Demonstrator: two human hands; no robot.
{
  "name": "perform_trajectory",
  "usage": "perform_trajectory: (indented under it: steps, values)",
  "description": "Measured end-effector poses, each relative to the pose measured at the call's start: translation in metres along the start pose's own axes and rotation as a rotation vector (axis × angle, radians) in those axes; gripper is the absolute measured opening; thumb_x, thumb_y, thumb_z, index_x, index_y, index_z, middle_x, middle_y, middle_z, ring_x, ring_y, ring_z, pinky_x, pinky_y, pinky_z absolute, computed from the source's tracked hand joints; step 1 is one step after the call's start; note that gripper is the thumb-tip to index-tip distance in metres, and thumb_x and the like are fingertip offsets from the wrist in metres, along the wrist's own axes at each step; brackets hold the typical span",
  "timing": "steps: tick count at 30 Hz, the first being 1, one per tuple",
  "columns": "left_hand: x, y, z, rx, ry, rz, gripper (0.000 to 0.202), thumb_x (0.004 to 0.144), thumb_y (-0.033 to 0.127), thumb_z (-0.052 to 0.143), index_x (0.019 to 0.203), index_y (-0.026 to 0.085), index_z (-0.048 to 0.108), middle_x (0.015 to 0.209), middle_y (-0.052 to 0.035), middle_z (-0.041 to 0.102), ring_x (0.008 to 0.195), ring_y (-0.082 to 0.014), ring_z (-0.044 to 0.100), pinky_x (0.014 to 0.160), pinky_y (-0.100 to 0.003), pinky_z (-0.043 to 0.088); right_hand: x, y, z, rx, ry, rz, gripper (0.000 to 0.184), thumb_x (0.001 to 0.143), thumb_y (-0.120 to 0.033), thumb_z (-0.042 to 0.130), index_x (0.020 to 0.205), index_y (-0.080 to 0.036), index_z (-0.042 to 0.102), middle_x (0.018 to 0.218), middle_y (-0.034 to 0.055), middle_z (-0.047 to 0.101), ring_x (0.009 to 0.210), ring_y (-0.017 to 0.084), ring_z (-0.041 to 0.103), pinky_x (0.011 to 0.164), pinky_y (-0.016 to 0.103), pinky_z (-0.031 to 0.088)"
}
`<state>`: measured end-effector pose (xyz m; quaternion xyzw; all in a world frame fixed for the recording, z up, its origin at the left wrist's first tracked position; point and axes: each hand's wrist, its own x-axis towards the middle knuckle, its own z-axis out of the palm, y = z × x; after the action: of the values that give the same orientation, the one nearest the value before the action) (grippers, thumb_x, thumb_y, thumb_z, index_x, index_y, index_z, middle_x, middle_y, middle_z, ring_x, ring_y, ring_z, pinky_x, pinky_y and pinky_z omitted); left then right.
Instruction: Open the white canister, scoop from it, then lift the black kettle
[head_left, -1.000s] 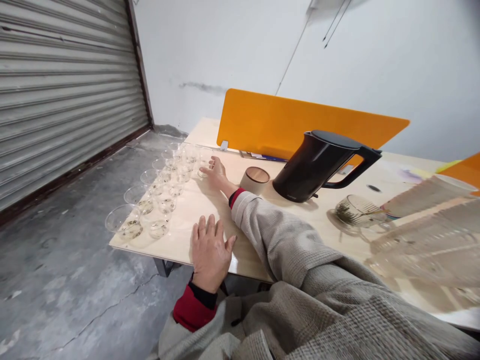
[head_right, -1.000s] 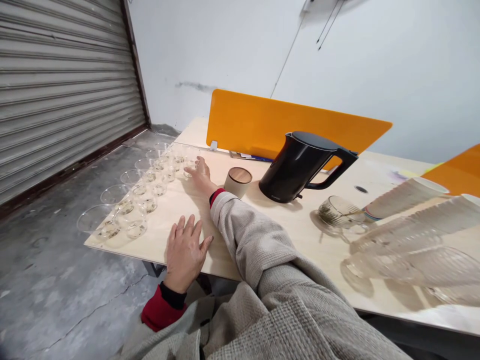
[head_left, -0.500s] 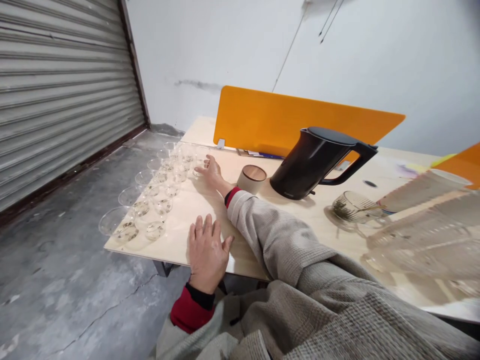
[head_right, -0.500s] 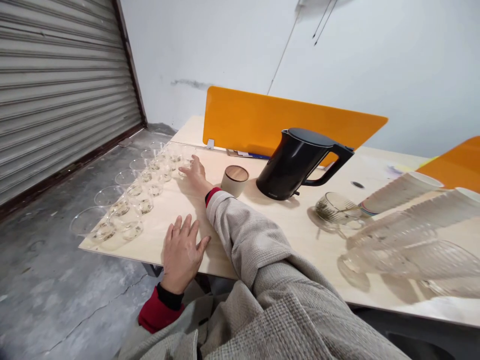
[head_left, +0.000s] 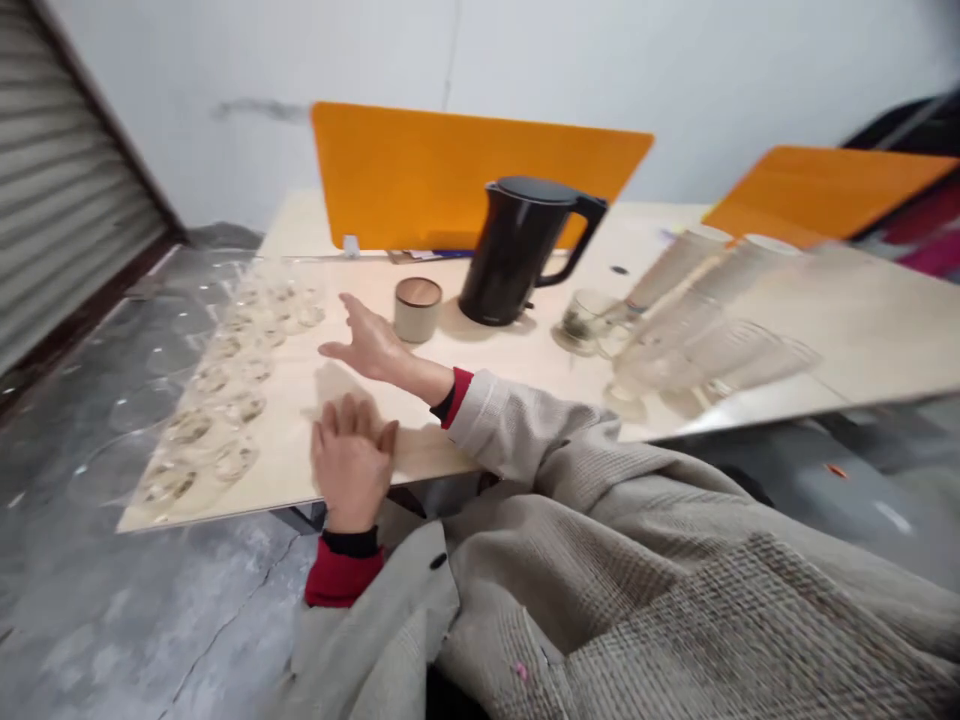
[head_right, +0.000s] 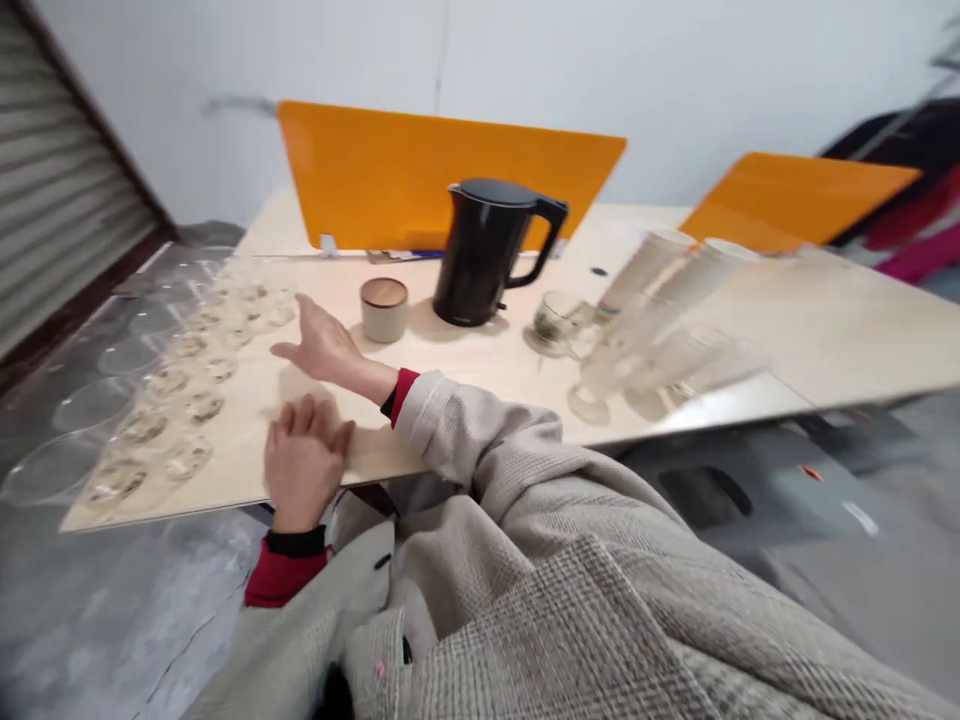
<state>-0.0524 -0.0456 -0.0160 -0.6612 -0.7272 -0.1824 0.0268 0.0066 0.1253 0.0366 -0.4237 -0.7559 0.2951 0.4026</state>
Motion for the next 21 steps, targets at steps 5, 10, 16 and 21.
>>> perform_trajectory:
  steps: [5, 10, 16, 21]
  values:
    - [0.004, -0.002, 0.0, -0.036, 0.015, 0.015, 0.061, 0.11, 0.05, 0.041, 0.15, 0.01, 0.064, 0.167, -0.0231, 0.054, 0.16, -0.0455, 0.042, 0.129, -0.064, 0.034, -0.119, -0.02, -0.105, -0.024, -0.224, -0.099, 0.047, 0.093, -0.034, 0.082, 0.137, -0.025, 0.074, 0.132, 0.0089, 0.078, 0.112, 0.026, 0.079, 0.1, 0.04, 0.061]
    - [0.007, -0.005, 0.001, -0.042, 0.006, 0.034, 0.067, 0.109, 0.054, 0.036, 0.151, 0.009, 0.063, 0.168, -0.0246, 0.051, 0.161, -0.0469, 0.039, 0.129, -0.068, 0.032, -0.222, 0.007, -0.22, -0.219, 0.041, 0.037, 0.018, 0.097, -0.031, 0.073, 0.111, -0.023, 0.081, 0.111, 0.0064, 0.084, 0.089, 0.021, 0.079, 0.083, 0.034, 0.062]
    - [0.012, -0.007, -0.003, 0.0, -0.02, 0.065, 0.068, 0.109, 0.058, 0.031, 0.152, 0.015, 0.062, 0.168, -0.0208, 0.052, 0.16, -0.0466, 0.041, 0.129, -0.067, 0.034, -0.28, 0.059, -0.338, -0.794, 0.62, 0.24, 0.018, 0.096, -0.025, 0.066, 0.1, -0.022, 0.083, 0.093, 0.0085, 0.082, 0.081, 0.027, 0.075, 0.079, 0.041, 0.058]
    - [0.016, -0.007, -0.006, 0.038, -0.012, 0.07, 0.063, 0.107, 0.05, 0.038, 0.148, 0.009, 0.065, 0.164, -0.0263, 0.055, 0.156, -0.0514, 0.045, 0.126, -0.07, 0.039, -0.265, 0.095, -0.368, -0.968, 0.453, 0.173, 0.025, 0.095, -0.024, 0.072, 0.117, -0.021, 0.084, 0.128, 0.0147, 0.08, 0.116, 0.034, 0.069, 0.1, 0.051, 0.055]
